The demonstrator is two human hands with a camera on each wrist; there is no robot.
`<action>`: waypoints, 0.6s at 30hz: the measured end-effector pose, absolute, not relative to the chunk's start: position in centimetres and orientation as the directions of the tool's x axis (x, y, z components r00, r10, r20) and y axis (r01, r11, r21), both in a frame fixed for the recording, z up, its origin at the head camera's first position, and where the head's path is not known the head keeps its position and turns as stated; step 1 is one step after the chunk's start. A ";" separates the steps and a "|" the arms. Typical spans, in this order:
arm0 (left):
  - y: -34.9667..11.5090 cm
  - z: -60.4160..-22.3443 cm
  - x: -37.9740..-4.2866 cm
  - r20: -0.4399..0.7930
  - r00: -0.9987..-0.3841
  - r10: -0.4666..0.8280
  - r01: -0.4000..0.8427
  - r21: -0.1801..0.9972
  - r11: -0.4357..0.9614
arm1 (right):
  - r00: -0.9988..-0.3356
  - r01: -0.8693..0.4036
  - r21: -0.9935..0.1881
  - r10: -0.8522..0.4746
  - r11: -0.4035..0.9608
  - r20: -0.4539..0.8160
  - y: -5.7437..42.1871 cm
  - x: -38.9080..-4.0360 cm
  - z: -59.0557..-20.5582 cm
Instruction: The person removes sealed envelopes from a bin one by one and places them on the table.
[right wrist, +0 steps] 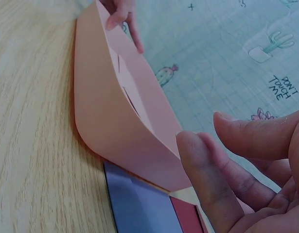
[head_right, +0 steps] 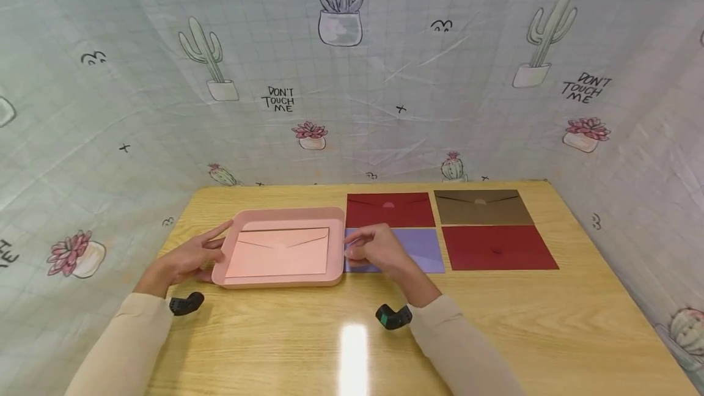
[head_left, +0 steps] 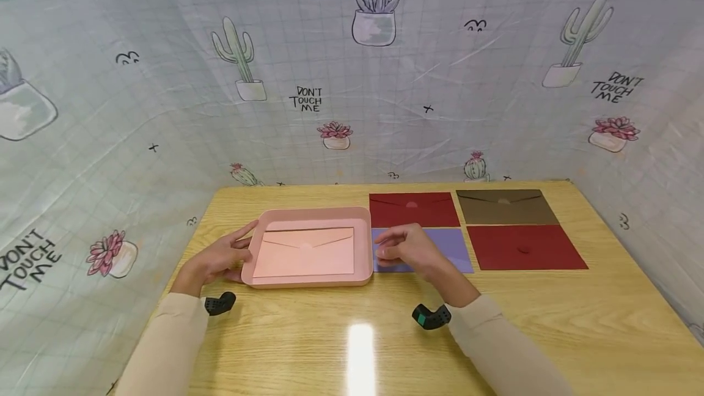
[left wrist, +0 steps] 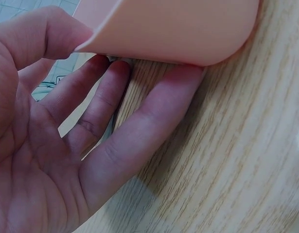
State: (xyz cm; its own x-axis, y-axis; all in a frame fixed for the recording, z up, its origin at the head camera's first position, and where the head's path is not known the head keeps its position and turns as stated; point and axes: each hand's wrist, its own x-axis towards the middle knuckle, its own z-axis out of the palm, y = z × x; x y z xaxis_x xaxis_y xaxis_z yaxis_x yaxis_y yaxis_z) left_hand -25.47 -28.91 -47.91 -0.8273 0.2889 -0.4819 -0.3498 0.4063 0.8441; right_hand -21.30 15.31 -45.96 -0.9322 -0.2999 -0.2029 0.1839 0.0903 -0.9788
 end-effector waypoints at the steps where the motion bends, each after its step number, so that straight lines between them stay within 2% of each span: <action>1: -29.0 -47.9 -25.4 -0.480 -0.826 0.295 -0.349 0.848 0.399 | -0.932 0.187 -0.978 -0.297 0.089 -0.206 15.2 -21.3 -46.0; 18: -28.7 -47.9 -25.2 -0.474 -0.837 0.275 -0.345 0.845 0.409 | -0.936 0.196 -0.980 -0.290 0.045 -0.200 12.6 -21.5 -45.8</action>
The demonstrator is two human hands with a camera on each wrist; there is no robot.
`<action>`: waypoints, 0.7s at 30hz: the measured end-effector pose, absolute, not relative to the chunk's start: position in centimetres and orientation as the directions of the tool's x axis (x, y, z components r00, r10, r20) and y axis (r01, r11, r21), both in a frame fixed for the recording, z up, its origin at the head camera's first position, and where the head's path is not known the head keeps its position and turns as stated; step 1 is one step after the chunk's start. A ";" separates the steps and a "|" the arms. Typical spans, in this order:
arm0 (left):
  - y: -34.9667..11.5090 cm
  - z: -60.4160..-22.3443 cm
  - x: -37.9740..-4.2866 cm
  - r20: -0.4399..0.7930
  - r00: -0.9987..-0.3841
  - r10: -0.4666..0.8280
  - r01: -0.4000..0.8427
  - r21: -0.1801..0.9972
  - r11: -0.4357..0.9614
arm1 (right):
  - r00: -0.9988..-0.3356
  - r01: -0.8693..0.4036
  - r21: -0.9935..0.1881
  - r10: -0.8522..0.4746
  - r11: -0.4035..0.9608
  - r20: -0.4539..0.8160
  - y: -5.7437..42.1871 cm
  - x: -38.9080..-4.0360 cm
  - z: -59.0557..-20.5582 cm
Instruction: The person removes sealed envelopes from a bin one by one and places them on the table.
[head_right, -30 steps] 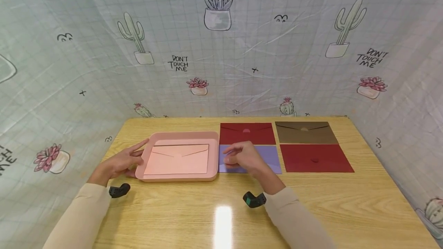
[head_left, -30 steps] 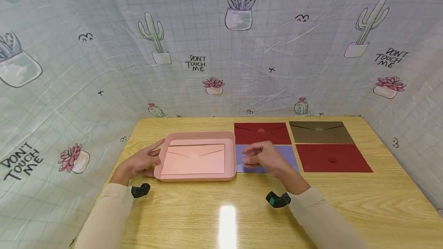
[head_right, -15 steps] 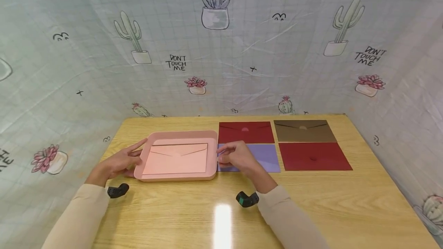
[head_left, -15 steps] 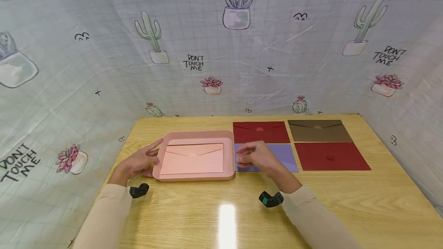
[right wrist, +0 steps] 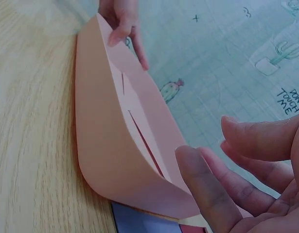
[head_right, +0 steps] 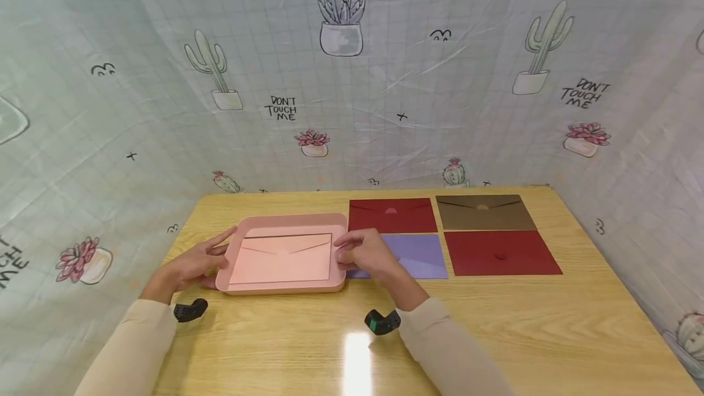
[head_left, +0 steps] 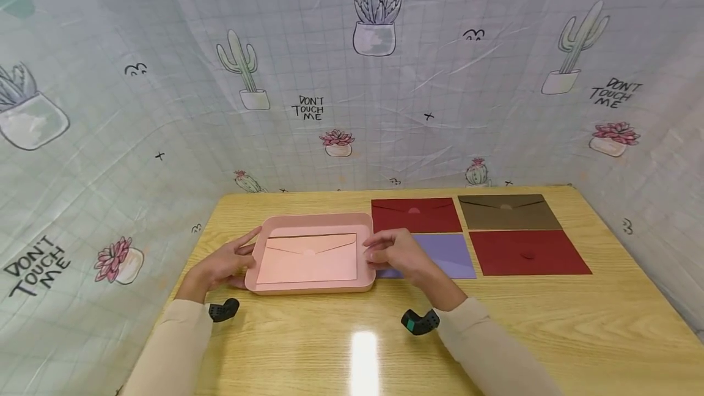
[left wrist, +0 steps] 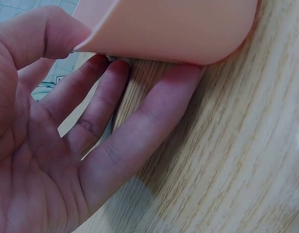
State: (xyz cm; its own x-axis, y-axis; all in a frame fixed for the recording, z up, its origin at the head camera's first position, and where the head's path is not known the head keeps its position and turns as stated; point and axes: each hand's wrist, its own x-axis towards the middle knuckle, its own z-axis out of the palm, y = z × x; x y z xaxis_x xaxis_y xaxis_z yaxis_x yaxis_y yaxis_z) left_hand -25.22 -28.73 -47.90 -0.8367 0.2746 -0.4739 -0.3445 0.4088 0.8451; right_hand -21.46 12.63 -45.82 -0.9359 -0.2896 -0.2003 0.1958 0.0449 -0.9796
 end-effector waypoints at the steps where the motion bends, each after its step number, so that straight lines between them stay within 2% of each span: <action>1: -28.7 -47.9 -25.2 -0.471 -0.838 0.275 -0.340 0.845 0.412 | -0.936 0.194 -0.980 -0.291 0.041 -0.197 12.4 -21.4 -45.8; 14: -28.5 -47.9 -24.9 -0.471 -0.844 0.256 -0.342 0.840 0.421 | -0.932 0.242 -0.970 -0.273 0.020 -0.238 10.6 -21.5 -45.1; 21: -28.5 -47.8 -24.9 -0.474 -0.840 0.262 -0.350 0.844 0.406 | -0.943 0.266 -0.964 -0.211 -0.005 -0.259 9.6 -21.7 -45.0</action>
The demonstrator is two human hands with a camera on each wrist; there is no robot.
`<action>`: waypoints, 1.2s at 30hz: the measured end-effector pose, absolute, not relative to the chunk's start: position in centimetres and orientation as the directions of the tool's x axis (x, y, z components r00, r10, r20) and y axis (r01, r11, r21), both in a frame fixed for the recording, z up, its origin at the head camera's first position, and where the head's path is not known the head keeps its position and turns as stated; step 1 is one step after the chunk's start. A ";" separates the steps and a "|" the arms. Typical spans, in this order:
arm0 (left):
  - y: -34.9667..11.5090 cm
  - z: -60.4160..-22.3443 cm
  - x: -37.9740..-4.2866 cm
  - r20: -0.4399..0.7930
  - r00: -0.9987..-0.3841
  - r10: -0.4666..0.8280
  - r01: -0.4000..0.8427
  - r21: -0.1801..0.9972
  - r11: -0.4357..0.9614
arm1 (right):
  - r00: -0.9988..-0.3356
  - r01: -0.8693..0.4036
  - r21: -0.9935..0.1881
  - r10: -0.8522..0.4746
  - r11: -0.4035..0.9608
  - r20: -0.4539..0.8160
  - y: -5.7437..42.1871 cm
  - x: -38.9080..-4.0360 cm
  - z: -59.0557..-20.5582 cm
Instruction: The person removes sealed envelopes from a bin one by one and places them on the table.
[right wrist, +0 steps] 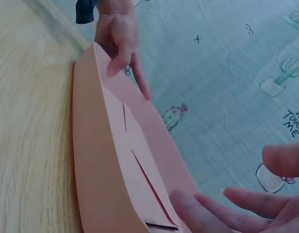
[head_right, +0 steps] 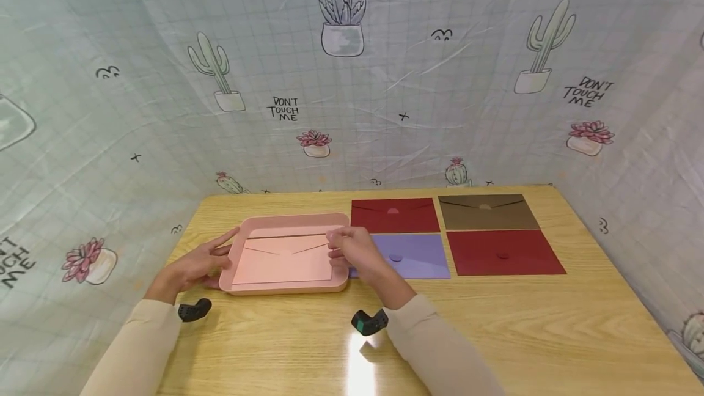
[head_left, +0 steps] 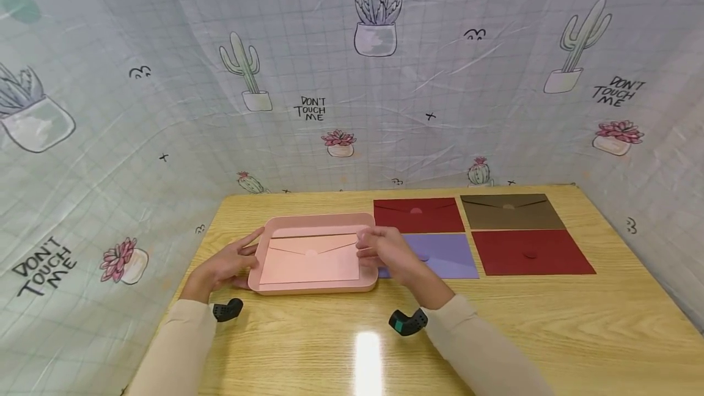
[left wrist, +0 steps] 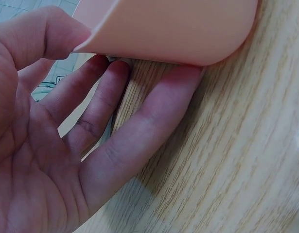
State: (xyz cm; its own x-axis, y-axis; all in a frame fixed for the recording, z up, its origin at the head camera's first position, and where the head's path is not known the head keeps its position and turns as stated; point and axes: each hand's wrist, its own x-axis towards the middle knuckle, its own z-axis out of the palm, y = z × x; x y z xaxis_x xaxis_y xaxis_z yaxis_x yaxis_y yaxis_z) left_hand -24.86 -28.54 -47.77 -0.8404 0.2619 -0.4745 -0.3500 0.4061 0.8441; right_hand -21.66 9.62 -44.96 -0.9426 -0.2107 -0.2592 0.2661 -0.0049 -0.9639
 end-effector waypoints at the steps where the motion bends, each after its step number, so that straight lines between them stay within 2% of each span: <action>1: -28.6 -47.8 -24.9 -0.475 -0.840 0.262 -0.351 0.844 0.405 | -0.944 0.268 -0.963 -0.198 -0.002 -0.262 9.4 -21.7 -44.9; 15: -28.8 -47.7 -24.7 -0.482 -0.839 0.252 -0.357 0.837 0.414 | -0.931 0.328 -0.944 -0.179 -0.022 -0.320 6.4 -21.8 -45.1; 24: -28.7 -47.7 -25.0 -0.490 -0.840 0.234 -0.368 0.830 0.419 | -0.893 0.427 -0.874 -0.259 -0.233 -0.367 6.2 -22.2 -45.5; 29: -28.8 -47.7 -25.0 -0.484 -0.845 0.228 -0.366 0.833 0.414 | -0.886 0.460 -0.832 -0.214 -0.309 -0.411 6.6 -22.4 -45.2; 36: -28.6 -47.5 -25.0 -0.487 -0.843 0.230 -0.370 0.834 0.409 | -0.898 0.430 -0.868 -0.221 -0.248 -0.381 7.2 -22.1 -44.6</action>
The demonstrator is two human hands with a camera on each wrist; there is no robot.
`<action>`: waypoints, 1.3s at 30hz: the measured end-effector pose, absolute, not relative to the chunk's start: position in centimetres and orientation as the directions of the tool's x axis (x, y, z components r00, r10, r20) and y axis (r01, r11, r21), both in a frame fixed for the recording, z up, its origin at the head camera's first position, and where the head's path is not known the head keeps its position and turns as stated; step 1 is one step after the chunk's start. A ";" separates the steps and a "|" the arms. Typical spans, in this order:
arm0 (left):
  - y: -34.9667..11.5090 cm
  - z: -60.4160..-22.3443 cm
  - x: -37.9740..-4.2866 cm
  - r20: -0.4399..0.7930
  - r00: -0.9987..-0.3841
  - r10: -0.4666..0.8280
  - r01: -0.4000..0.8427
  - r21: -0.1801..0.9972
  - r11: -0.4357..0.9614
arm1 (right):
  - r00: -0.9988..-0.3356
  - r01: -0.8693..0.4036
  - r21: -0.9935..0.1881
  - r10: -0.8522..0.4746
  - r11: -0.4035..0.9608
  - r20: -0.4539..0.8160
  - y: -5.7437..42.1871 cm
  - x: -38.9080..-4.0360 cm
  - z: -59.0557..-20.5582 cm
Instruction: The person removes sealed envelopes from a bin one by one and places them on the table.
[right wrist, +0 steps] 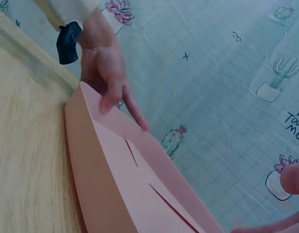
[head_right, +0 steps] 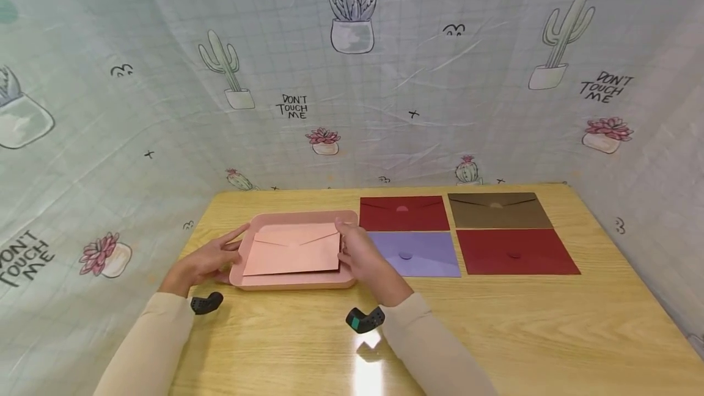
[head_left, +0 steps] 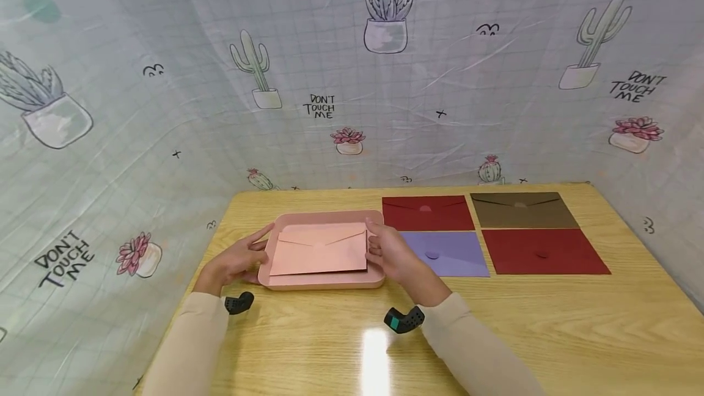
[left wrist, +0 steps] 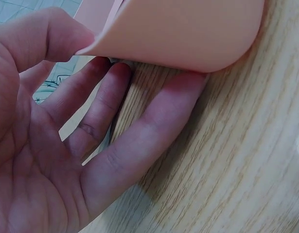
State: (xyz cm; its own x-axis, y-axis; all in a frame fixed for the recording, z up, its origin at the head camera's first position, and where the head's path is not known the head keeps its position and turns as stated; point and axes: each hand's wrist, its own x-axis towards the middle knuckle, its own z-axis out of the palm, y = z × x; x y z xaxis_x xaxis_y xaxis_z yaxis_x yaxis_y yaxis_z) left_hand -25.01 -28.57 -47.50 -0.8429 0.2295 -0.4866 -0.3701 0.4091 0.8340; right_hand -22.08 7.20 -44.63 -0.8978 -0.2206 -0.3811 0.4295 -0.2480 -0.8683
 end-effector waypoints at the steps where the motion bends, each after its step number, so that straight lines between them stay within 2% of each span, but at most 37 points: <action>1: -28.6 -47.5 -25.0 -0.485 -0.844 0.228 -0.367 0.834 0.412 | -0.898 0.424 -0.874 -0.233 -0.236 -0.372 7.3 -22.1 -44.6; 10: -28.7 -47.6 -24.8 -0.478 -0.849 0.223 -0.362 0.836 0.413 | -0.906 0.353 -0.928 -0.292 -0.121 -0.307 8.1 -22.5 -44.1; 20: -28.8 -47.5 -25.2 -0.483 -0.845 0.230 -0.361 0.832 0.421 | -0.938 0.268 -0.962 -0.213 0.053 -0.273 7.4 -23.9 -43.9; 28: -28.6 -47.6 -25.2 -0.486 -0.845 0.222 -0.367 0.831 0.419 | -0.956 0.224 -0.973 -0.181 0.055 -0.231 6.4 -24.7 -45.2; 39: -28.6 -47.8 -25.2 -0.490 -0.839 0.235 -0.370 0.832 0.414 | -0.963 0.234 -0.972 -0.137 0.000 -0.232 5.8 -24.2 -45.8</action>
